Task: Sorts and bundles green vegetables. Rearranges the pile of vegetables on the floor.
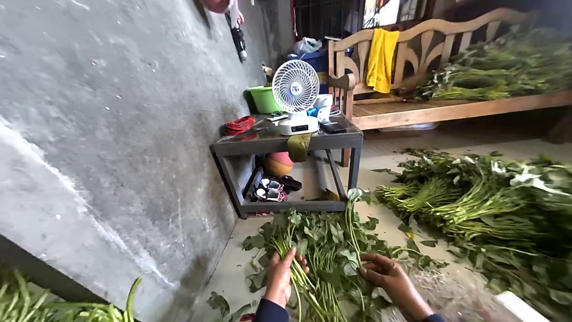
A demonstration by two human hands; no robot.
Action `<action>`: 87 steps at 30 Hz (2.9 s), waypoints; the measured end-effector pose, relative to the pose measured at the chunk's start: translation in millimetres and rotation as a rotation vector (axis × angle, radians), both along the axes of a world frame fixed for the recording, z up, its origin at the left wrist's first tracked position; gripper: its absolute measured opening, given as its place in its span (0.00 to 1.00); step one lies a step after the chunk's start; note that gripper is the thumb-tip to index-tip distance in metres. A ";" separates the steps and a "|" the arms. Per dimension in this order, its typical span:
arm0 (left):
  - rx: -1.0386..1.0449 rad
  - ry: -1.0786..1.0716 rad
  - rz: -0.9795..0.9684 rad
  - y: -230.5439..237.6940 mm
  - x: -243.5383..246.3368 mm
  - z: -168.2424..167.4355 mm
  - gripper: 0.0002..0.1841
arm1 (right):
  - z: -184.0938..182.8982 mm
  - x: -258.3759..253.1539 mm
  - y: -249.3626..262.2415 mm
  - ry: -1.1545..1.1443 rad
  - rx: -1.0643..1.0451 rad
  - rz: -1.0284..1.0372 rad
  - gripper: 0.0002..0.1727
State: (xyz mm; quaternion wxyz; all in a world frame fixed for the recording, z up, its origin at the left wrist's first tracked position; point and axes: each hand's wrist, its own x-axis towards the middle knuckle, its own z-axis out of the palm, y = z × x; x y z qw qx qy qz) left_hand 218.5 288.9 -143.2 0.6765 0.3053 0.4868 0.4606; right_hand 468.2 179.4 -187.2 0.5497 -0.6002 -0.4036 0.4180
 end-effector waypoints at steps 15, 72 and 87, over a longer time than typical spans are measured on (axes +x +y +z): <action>-0.030 0.028 -0.163 -5.0 5.1 -16.3 0.25 | -8.9 -88.4 12.8 -0.034 -0.003 0.286 0.17; 0.095 0.110 -0.275 -2.9 -1.9 1.7 0.19 | 61.3 -86.4 63.9 -0.469 -0.071 0.574 0.42; 0.072 0.032 0.139 21.8 -13.4 1.1 0.15 | -86.9 -95.2 89.0 -0.658 -0.652 0.148 0.43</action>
